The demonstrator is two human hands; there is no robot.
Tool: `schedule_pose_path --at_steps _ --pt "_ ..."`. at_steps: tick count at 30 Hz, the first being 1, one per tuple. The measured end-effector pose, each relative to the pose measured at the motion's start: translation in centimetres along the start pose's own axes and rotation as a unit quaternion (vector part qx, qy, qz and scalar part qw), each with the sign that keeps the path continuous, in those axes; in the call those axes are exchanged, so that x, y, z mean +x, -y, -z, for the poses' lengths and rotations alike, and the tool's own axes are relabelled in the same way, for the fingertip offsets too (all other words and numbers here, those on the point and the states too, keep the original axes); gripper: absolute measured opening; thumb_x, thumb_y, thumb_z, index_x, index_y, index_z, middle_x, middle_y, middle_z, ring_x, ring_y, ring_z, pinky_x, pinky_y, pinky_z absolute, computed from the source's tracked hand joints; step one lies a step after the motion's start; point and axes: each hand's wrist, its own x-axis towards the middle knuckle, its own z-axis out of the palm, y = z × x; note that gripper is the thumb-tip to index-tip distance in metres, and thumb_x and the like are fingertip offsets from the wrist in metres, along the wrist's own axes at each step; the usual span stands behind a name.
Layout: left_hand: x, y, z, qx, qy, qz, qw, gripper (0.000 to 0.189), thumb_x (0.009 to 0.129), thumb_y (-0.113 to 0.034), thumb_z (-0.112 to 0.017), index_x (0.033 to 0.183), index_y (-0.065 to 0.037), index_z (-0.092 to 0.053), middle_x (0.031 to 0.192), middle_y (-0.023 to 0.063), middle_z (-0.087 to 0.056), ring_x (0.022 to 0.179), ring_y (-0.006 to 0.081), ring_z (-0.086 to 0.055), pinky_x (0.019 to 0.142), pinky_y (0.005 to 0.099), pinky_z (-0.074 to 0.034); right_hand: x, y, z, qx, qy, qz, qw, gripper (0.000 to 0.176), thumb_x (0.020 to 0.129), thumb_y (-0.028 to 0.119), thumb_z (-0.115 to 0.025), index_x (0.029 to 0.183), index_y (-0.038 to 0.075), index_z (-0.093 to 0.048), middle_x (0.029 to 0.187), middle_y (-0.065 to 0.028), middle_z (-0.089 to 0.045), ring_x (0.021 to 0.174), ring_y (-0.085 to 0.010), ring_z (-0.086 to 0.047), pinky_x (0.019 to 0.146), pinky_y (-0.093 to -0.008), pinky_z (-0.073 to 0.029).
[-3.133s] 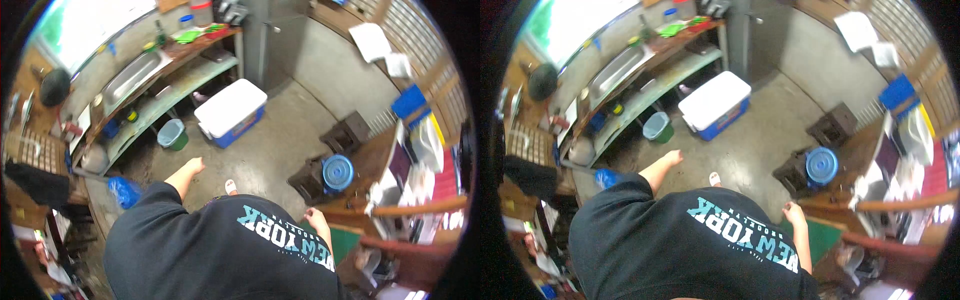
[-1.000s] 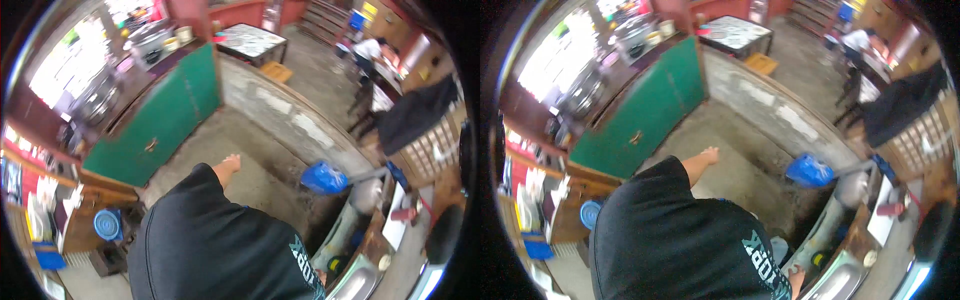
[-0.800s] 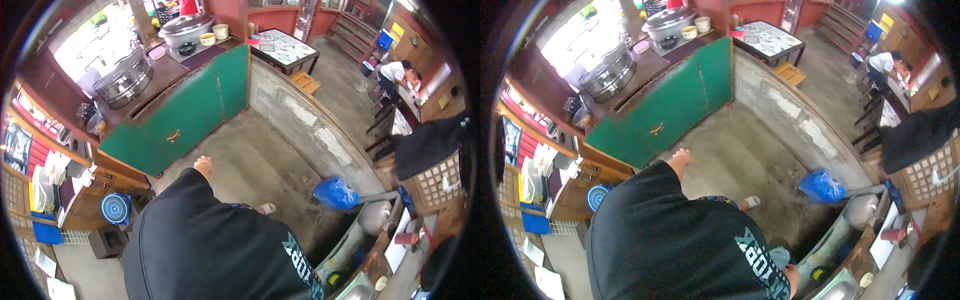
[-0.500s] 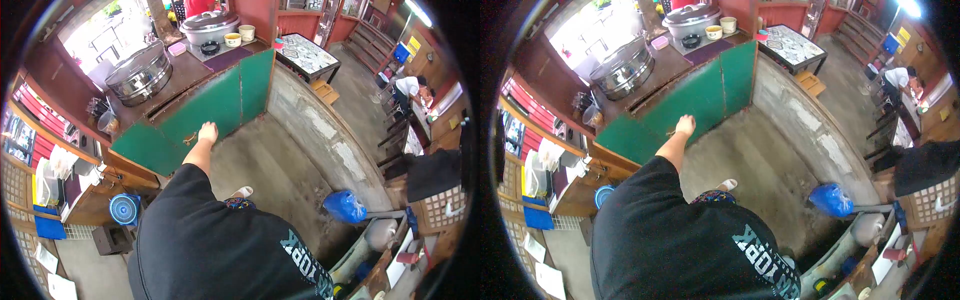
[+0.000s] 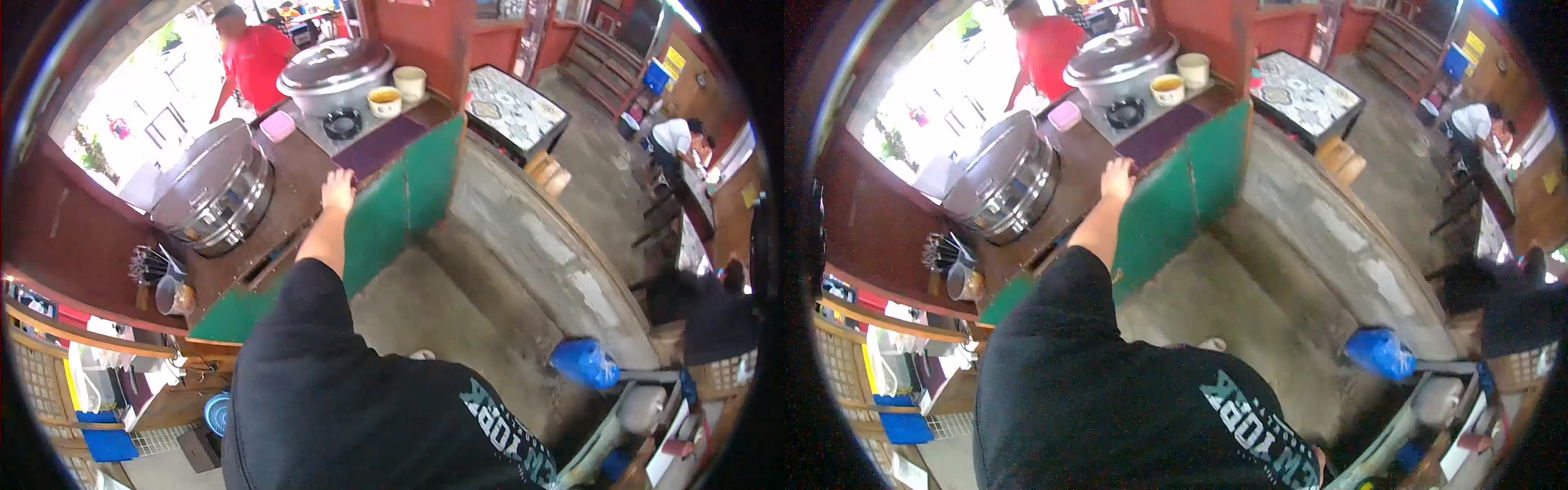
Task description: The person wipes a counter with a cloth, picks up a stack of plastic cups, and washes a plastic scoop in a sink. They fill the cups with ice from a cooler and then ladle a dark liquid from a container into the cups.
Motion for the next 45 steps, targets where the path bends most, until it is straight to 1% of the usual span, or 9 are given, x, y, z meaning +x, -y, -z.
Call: schedule_pose_path --at_steps 9,16,20,22,27,29,34,39,45 --pt "3.1 1.8 -2.0 -0.092 -0.101 -0.022 0.99 0.016 0.083 -0.027 -0.059 0.09 -0.013 -0.062 0.096 0.0043 -0.057 0.103 0.0247 -0.053 0.08 0.0416 -0.046 4.7 3.4 0.5 -0.031 0.01 -0.017 0.999 0.027 0.076 0.027 -0.063 0.09 0.004 -0.065 0.078 -0.016 -0.063 0.086 -0.0324 -0.061 0.076 -0.0442 -0.047" --pt "9.5 -4.1 4.5 -0.255 -0.23 -0.04 0.938 0.021 0.096 -0.022 -0.039 0.101 -0.004 -0.048 0.086 0.0232 -0.061 0.084 0.0385 -0.061 0.075 0.0503 -0.045 3.8 -0.8 1.6 -0.033 -0.003 -0.03 0.999 0.027 0.076 0.027 -0.061 0.089 0.004 -0.065 0.079 -0.0164 -0.063 0.085 -0.0327 -0.061 0.076 -0.0446 -0.046" --pt "8.5 -12.8 13.2 -0.329 -0.009 0.031 0.944 0.034 0.096 -0.031 -0.033 0.11 -0.005 -0.051 0.104 0.0271 -0.059 0.102 0.0399 -0.056 0.088 0.0493 -0.042 -1.3 -12.5 -0.4 -0.079 -0.039 0.031 0.996 0.027 0.077 0.027 -0.061 0.089 0.003 -0.065 0.079 -0.0167 -0.063 0.085 -0.0329 -0.06 0.076 -0.0449 -0.046" --pt "10.3 -15.1 9.9 -0.336 -0.039 -0.156 0.928 0.033 0.094 -0.026 -0.042 0.112 -0.002 -0.056 0.113 0.0181 -0.059 0.109 0.0313 -0.054 0.095 0.0402 -0.041 -3.5 -17.3 -2.2 -0.135 -0.096 0.097 0.981 0.027 0.077 0.027 -0.06 0.088 0.003 -0.065 0.08 -0.0168 -0.063 0.085 -0.033 -0.06 0.075 -0.045 -0.046" --pt "-0.3 -28.2 14.6 -0.432 0.341 -0.345 0.76 0.027 0.095 -0.024 -0.051 0.108 -0.001 -0.054 0.099 -0.0017 -0.055 0.094 0.0105 -0.049 0.088 0.0242 -0.038 -10.0 -12.0 -1.9 0.084 -0.168 -0.002 0.982 0.032 0.076 0.025 -0.061 0.098 0.001 -0.064 0.093 -0.0223 -0.064 0.088 -0.035 -0.061 0.077 -0.042 -0.048" --pt "-6.5 -33.9 14.9 -0.48 0.479 -0.285 0.677 0.014 0.092 -0.019 -0.057 0.101 -0.008 -0.056 0.09 -0.0076 -0.05 0.086 0.0055 -0.045 0.08 0.0201 -0.036 -13.4 -8.8 0.5 0.192 -0.178 -0.01 0.965 0.037 0.082 0.031 -0.063 0.109 0.006 -0.062 0.099 -0.0166 -0.066 0.092 -0.0295 -0.062 0.083 -0.0374 -0.048" --pt "-23.7 -48.9 18.3 -0.316 0.701 -0.442 0.462 0.02 0.091 -0.019 -0.058 0.105 -0.005 -0.058 0.086 -0.0057 -0.056 0.08 0.0055 -0.049 0.072 0.021 -0.04 -21.6 -6.0 6.9 0.367 -0.262 0.091 0.888 0.029 0.082 0.016 -0.062 0.108 0.005 -0.061 0.103 -0.0144 -0.063 0.098 -0.0281 -0.061 0.089 -0.0365 -0.046" --pt "-41.1 -61.5 21.4 -0.308 0.676 -0.573 0.345 0.025 0.093 -0.025 -0.055 0.103 -0.003 -0.057 0.092 -0.0006 -0.056 0.088 0.0094 -0.051 0.081 0.0267 -0.043 -27.0 -6.7 10.8 0.172 -0.567 0.145 0.792 0.036 0.075 0.016 -0.069 0.108 0.008 -0.057 0.115 -0.0161 -0.052 0.11 -0.033 -0.05 0.093 -0.0399 -0.041" --pt "-56.9 -71.4 29.7 -0.305 0.474 -0.737 0.373 0.022 0.089 -0.025 -0.053 0.096 -0.005 -0.06 0.08 0.0197 -0.064 0.075 0.0339 -0.064 0.065 0.0423 -0.05 -25.7 -12.9 13.3 0.14 -0.666 0.018 0.733 0.046 0.07 0.017 -0.075 0.11 0.006 -0.054 0.119 -0.0208 -0.046 0.109 -0.0386 -0.047 0.093 -0.0444 -0.041"
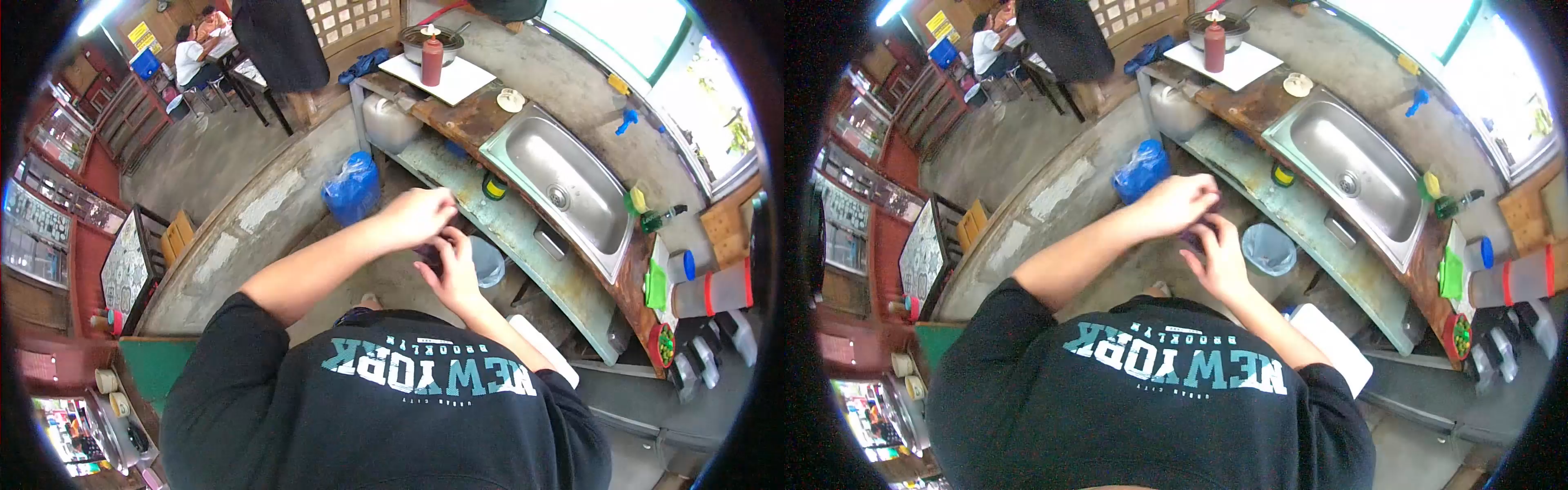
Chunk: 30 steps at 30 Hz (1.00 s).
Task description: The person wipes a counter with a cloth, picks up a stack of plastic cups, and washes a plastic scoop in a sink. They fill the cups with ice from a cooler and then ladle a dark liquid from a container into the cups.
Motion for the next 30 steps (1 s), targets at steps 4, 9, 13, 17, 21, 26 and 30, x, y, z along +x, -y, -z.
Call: schedule_pose_path --at_steps 4,9,13,17,21,26,30 --pt "7.7 -2.1 -2.2 0.106 0.008 -0.097 0.99 0.022 0.09 -0.026 -0.048 0.093 -0.005 -0.053 0.072 0.0208 -0.062 0.069 0.0398 -0.062 0.062 0.0502 -0.048 3.2 -6.6 -1.5 -0.047 -0.15 -0.044 0.987 0.073 0.061 0.017 -0.079 0.123 0.0 -0.044 0.123 -0.0226 -0.041 0.118 -0.0444 -0.035 0.095 -0.0505 -0.036" --pt "16.6 -0.5 -3.8 0.182 0.021 -0.194 0.964 0.021 0.086 -0.022 -0.052 0.094 -0.003 -0.054 0.081 0.0172 -0.064 0.073 0.0342 -0.065 0.063 0.0449 -0.052 9.5 -15.8 -4.5 0.049 -0.259 -0.186 0.946 0.056 0.078 0.015 -0.068 0.126 0.002 -0.041 0.123 -0.0181 -0.045 0.109 -0.0284 -0.047 0.09 -0.0403 -0.041" --pt "22.7 2.3 1.3 0.014 0.022 -0.256 0.966 0.027 0.08 -0.02 -0.062 0.1 -0.002 -0.056 0.091 0.0173 -0.057 0.089 0.0321 -0.06 0.079 0.0408 -0.049 17.0 -18.9 -4.3 0.305 -0.444 -0.168 0.826 0.046 0.083 0.01 -0.061 0.124 0.003 -0.043 0.117 -0.0126 -0.05 0.101 -0.0219 -0.051 0.085 -0.0349 -0.044" --pt "32.9 10.0 8.1 -0.083 -0.276 -0.18 0.94 0.051 0.075 -0.017 -0.07 0.116 0.0 -0.046 0.107 0.0187 -0.052 0.107 0.0321 -0.052 0.092 0.0379 -0.042 23.6 -21.1 -2.6 0.319 -0.513 -0.217 0.767 0.03 0.089 0.002 -0.052 0.118 0.005 -0.046 0.103 -0.0046 -0.057 0.088 -0.0123 -0.055 0.075 -0.0246 -0.046" --pt "43.7 21.8 11.2 -0.024 -0.323 0.102 0.941 0.097 0.064 -0.042 -0.079 0.136 -0.005 -0.025 0.129 0.0198 -0.04 0.119 0.0369 -0.041 0.098 0.0514 -0.033 29.1 -22.8 -1.6 0.266 -0.512 -0.157 0.802 0.026 0.086 -0.002 -0.053 0.111 0.003 -0.05 0.107 -0.0061 -0.056 0.097 -0.0153 -0.054 0.087 -0.0271 -0.044" --pt "48.3 25.6 12.0 -0.042 -0.28 0.085 0.955 0.093 0.062 -0.042 -0.079 0.135 -0.009 -0.031 0.127 0.0182 -0.05 0.118 0.0336 -0.048 0.097 0.052 -0.033 35.7 -28.4 -3.5 -0.118 -0.233 -0.084 0.962 0.031 0.075 -0.006 -0.05 0.104 0.001 -0.056 0.128 -0.0213 -0.049 0.12 -0.0362 -0.046 0.101 -0.0413 -0.036" --pt "48.2 26.8 12.0 0.007 -0.326 0.048 0.944 0.086 0.063 -0.039 -0.079 0.13 -0.005 -0.036 0.113 0.0201 -0.06 0.104 0.0362 -0.057 0.092 0.0476 -0.038 38.5 -35.0 -10.6 -0.161 0.035 -0.045 0.985 0.032 0.081 0.001 -0.052 0.113 0.001 -0.057 0.128 -0.0191 -0.049 0.123 -0.0349 -0.043 0.104 -0.0427 -0.035"
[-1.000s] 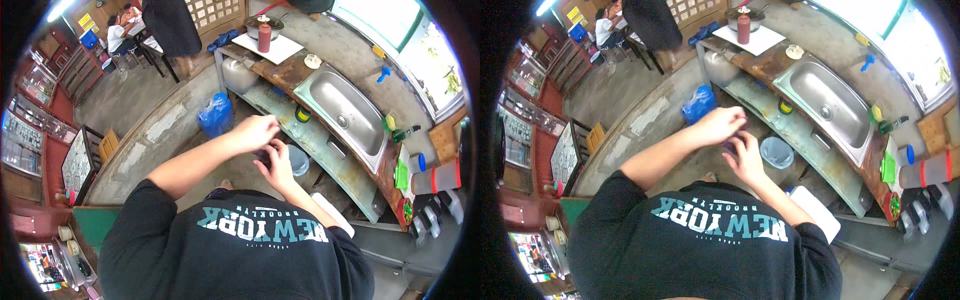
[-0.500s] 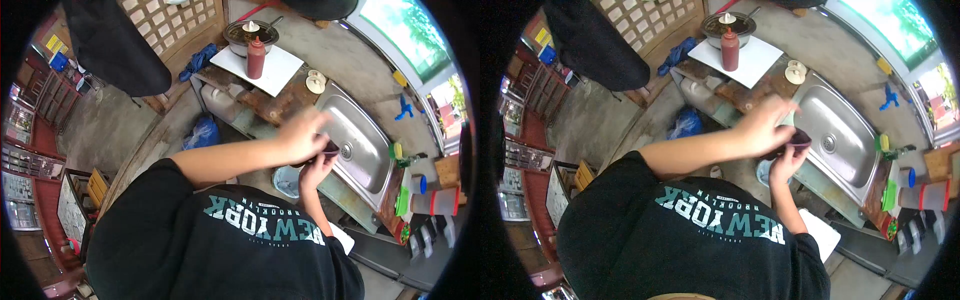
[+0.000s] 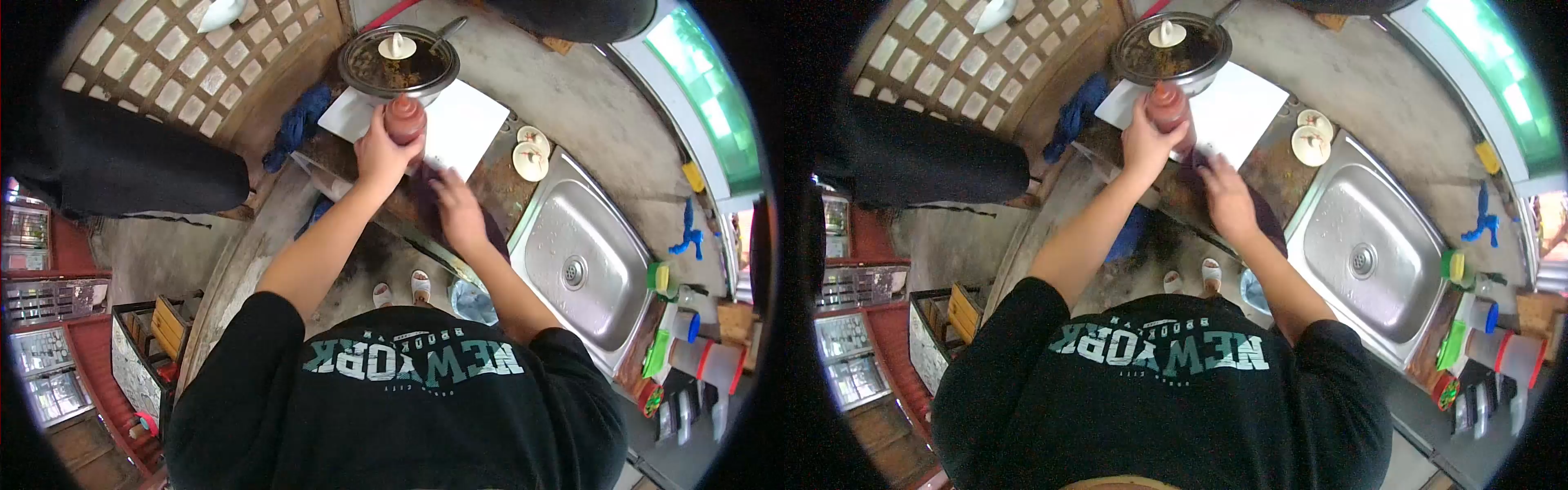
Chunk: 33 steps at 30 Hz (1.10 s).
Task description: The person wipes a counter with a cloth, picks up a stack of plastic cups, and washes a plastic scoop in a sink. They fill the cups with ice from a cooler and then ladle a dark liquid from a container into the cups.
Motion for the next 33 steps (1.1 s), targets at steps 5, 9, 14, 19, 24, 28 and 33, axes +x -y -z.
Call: schedule_pose_path --at_steps 5,9,14,19,24,28,33 --pt "-2.2 1.2 3.1 -0.067 -0.057 -0.012 0.996 0.08 0.063 -0.026 -0.081 0.125 -0.001 -0.039 0.113 0.0185 -0.057 0.104 0.0315 -0.058 0.093 0.0384 -0.044 2.3 -2.3 -3.9 -0.076 0.108 0.007 0.991 0.048 0.09 0.024 -0.051 0.131 0.0 -0.042 0.14 -0.0169 -0.038 0.131 -0.0337 -0.034 0.108 -0.0452 -0.028" --pt "-5.0 2.2 6.4 -0.09 -0.073 0.0 0.993 0.081 0.064 -0.024 -0.081 0.127 -0.001 -0.036 0.117 0.0146 -0.052 0.11 0.0261 -0.053 0.096 0.0349 -0.04 3.9 -3.5 -3.6 -0.143 0.129 -0.027 0.981 0.052 0.092 0.027 -0.045 0.136 0.001 -0.037 0.144 -0.0144 -0.033 0.136 -0.0322 -0.025 0.11 -0.0489 -0.021" --pt "-8.1 1.7 10.6 -0.115 -0.003 0.059 0.992 0.082 0.062 -0.018 -0.081 0.126 -0.002 -0.033 0.116 0.0148 -0.052 0.11 0.0229 -0.053 0.095 0.0349 -0.041 7.6 -6.9 -4.2 -0.214 0.118 -0.086 0.966 0.057 0.094 0.034 -0.04 0.141 0.003 -0.031 0.149 -0.0112 -0.027 0.139 -0.0291 -0.021 0.111 -0.0536 -0.013" --pt "-9.9 -0.5 12.1 -0.089 0.002 0.101 0.991 0.08 0.062 -0.01 -0.08 0.125 -0.003 -0.031 0.116 0.0125 -0.052 0.11 0.021 -0.052 0.095 0.0339 -0.042 11.1 -11.0 -5.1 -0.234 0.078 -0.102 0.964 0.059 0.094 0.035 -0.039 0.141 0.002 -0.029 0.149 -0.0112 -0.027 0.139 -0.0298 -0.02 0.11 -0.0556 -0.013" --pt "-10.7 -2.5 12.3 -0.135 -0.012 0.17 0.976 0.078 0.061 -0.007 -0.079 0.124 -0.003 -0.033 0.116 0.0119 -0.051 0.109 0.0205 -0.052 0.094 0.0337 -0.043 14.8 -13.8 -6.0 -0.257 0.089 -0.137 0.953 0.057 0.095 0.034 -0.033 0.142 0.001 -0.028 0.15 -0.0103 -0.024 0.14 -0.0292 -0.017 0.111 -0.0546 -0.01" --pt "-10.9 -2.8 12.1 -0.153 -0.019 0.166 0.974 0.076 0.061 -0.007 -0.079 0.123 -0.003 -0.035 0.115 0.0113 -0.051 0.108 0.0202 -0.053 0.094 0.0333 -0.043 16.5 -15.8 -6.1 -0.263 0.09 -0.193 0.941 0.057 0.095 0.032 -0.032 0.143 0.003 -0.025 0.152 -0.0078 -0.02 0.141 -0.0285 -0.014 0.111 -0.0542 -0.009" --pt "-10.3 -2.0 11.9 -0.108 -0.034 0.131 0.985 0.079 0.061 -0.013 -0.081 0.124 -0.002 -0.035 0.114 0.0133 -0.054 0.107 0.0214 -0.054 0.093 0.0343 -0.044 16.0 -16.9 -4.8 -0.253 0.085 -0.277 0.923 0.057 0.095 0.03 -0.032 0.144 0.002 -0.023 0.152 -0.0097 -0.019 0.141 -0.03 -0.012 0.111 -0.0538 -0.008"
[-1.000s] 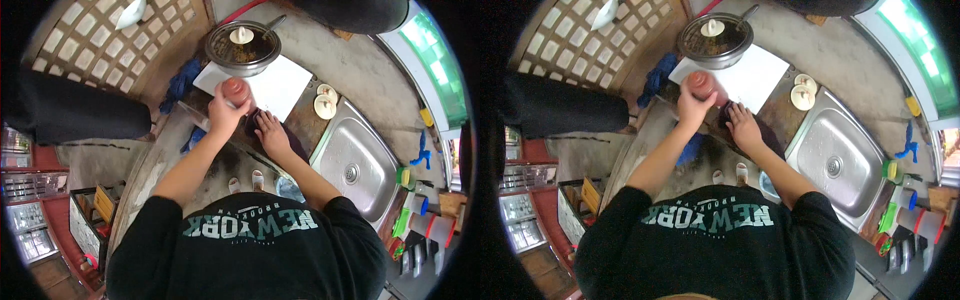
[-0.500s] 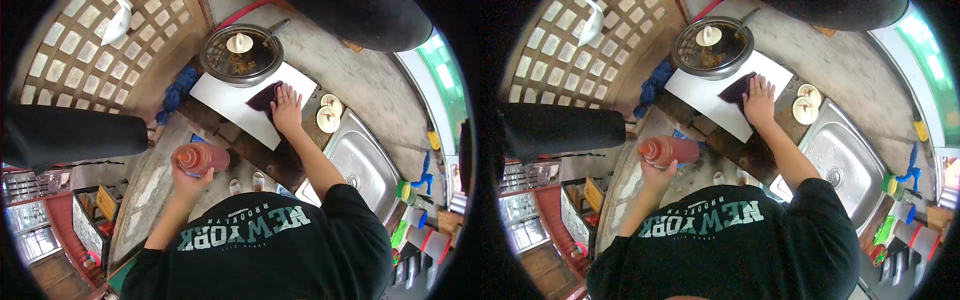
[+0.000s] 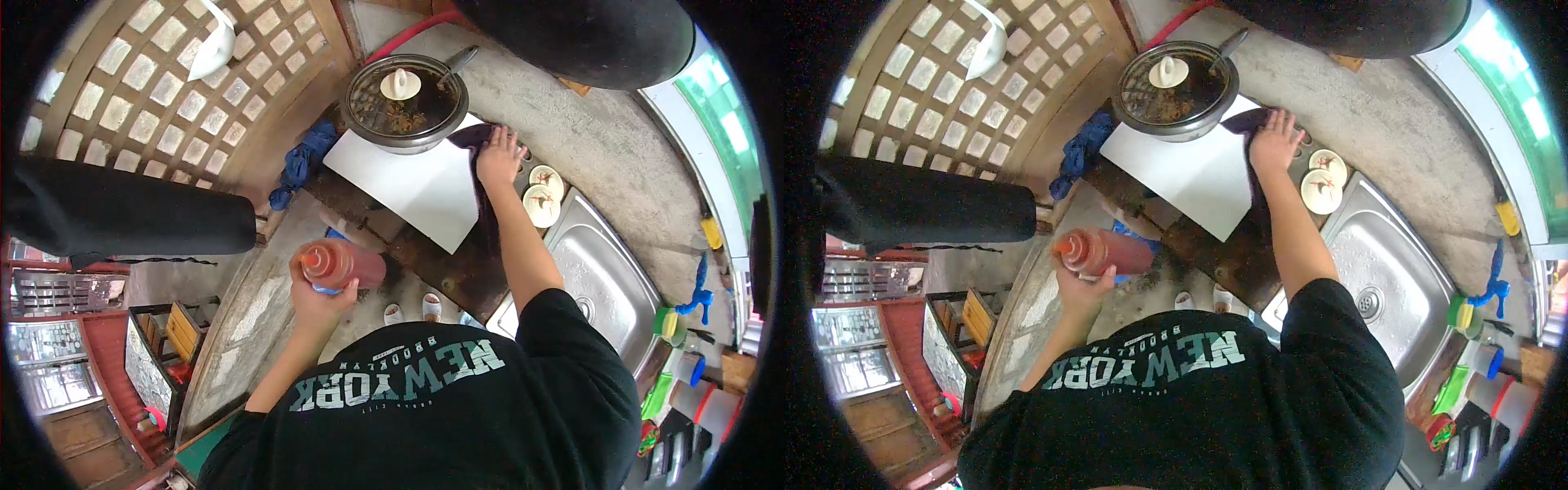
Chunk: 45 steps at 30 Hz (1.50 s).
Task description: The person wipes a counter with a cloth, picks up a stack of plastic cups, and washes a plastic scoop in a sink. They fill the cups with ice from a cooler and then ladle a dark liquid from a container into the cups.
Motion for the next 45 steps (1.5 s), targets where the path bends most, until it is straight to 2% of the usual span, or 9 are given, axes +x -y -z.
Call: schedule_pose_path --at_steps 6,12,28,30,32,34,38,41,45 --pt "4.1 0.7 -2.0 0.04 -0.008 -0.093 0.995 0.08 0.063 -0.024 -0.082 0.124 0.0 -0.038 0.116 0.0166 -0.054 0.106 0.0258 -0.056 0.091 0.0357 -0.045 -1.9 -3.7 -1.9 0.008 -0.102 -0.005 0.995 0.052 0.088 0.017 -0.041 0.132 -0.01 -0.037 0.136 -0.0285 -0.038 0.13 -0.0406 -0.03 0.11 -0.0482 -0.02" --pt "8.3 -0.2 -4.8 0.025 -0.034 -0.117 0.992 0.078 0.064 -0.026 -0.081 0.124 -0.002 -0.038 0.115 0.0175 -0.057 0.107 0.0284 -0.058 0.088 0.0373 -0.047 -7.9 -6.7 4.2 0.183 -0.099 0.02 0.978 0.029 0.087 0.003 -0.04 0.111 -0.007 -0.053 0.094 -0.0284 -0.058 0.088 -0.0414 -0.059 0.079 -0.0445 -0.047" --pt "17.1 4.2 -6.3 0.06 -0.058 -0.058 0.995 0.071 0.069 -0.031 -0.075 0.124 -0.006 -0.038 0.102 0.0215 -0.061 0.093 0.0348 -0.062 0.082 0.0419 -0.05 -22.7 -1.9 24.8 0.556 0.027 0.179 0.811 0.031 0.096 0.014 -0.042 0.117 -0.006 -0.052 0.104 -0.0145 -0.061 0.096 -0.0181 -0.056 0.088 -0.0315 -0.043" --pt "15.5 4.3 -5.5 -0.102 -0.038 -0.136 0.985 0.071 0.073 -0.029 -0.073 0.127 -0.002 -0.036 0.118 0.0229 -0.054 0.107 0.0326 -0.056 0.089 0.0391 -0.046 -23.6 0.5 24.9 0.55 0.076 0.22 0.802 0.03 0.096 0.014 -0.042 0.116 -0.006 -0.052 0.098 -0.0113 -0.06 0.088 -0.0151 -0.053 0.081 -0.0288 -0.044" --pt "11.7 5.0 -5.5 0.083 -0.106 -0.113 0.984 0.058 0.084 -0.033 -0.063 0.127 0.0 -0.041 0.128 0.0208 -0.044 0.126 0.0341 -0.036 0.106 0.0405 -0.028 -23.6 2.3 23.6 0.527 0.121 0.305 0.784 0.03 0.095 0.012 -0.042 0.116 -0.007 -0.051 0.102 -0.0136 -0.059 0.088 -0.0173 -0.054 0.081 -0.0293 -0.043" --pt "6.7 3.8 -2.5 -0.074 -0.101 -0.088 0.988 0.051 0.092 -0.051 -0.043 0.106 -0.003 -0.053 0.096 0.0115 -0.056 0.084 0.021 -0.054 0.075 0.0337 -0.044 -24.2 4.7 21.6 0.572 0.217 0.355 0.707 0.03 0.095 0.011 -0.042 0.116 -0.007 -0.051 0.103 -0.0153 -0.059 0.089 -0.0202 -0.055 0.082 -0.0309 -0.044" --pt "-8.5 -2.4 8.0 -0.27 -0.044 0.175 0.946 0.056 0.095 -0.055 -0.034 0.084 -0.005 -0.056 0.069 0.004 -0.053 0.061 0.0142 -0.049 0.06 0.0292 -0.043 -27.6 10.9 19.2 0.514 0.302 0.454 0.662 0.03 0.095 0.011 -0.042 0.117 -0.007 -0.051 0.103 -0.0156 -0.059 0.09 -0.0221 -0.056 0.083 -0.0315 -0.044" --pt "-18.5 -3.3 12.8 -0.088 -0.153 0.123 0.976 0.048 0.088 -0.053 -0.05 0.089 -0.005 -0.057 0.074 0.0088 -0.056 0.071 0.0244 -0.056 0.066 0.0356 -0.046 -33.7 15.6 19.0 0.44 0.354 0.533 0.63 0.031 0.096 0.013 -0.043 0.119 -0.007 -0.051 0.104 -0.0162 -0.06 0.091 -0.0221 -0.058 0.083 -0.0313 -0.045" --pt "-33.5 -1.3 19.4 0.093 -0.308 0.187 0.928 0.041 0.079 -0.039 -0.065 0.095 -0.001 -0.058 0.094 0.0179 -0.053 0.098 0.0337 -0.053 0.084 0.0409 -0.043 -49.4 23.2 17.1 0.443 0.399 0.662 0.454 0.032 0.095 0.012 -0.045 0.118 -0.009 -0.051 0.104 -0.0179 -0.06 0.094 -0.0229 -0.059 0.082 -0.0319 -0.047"
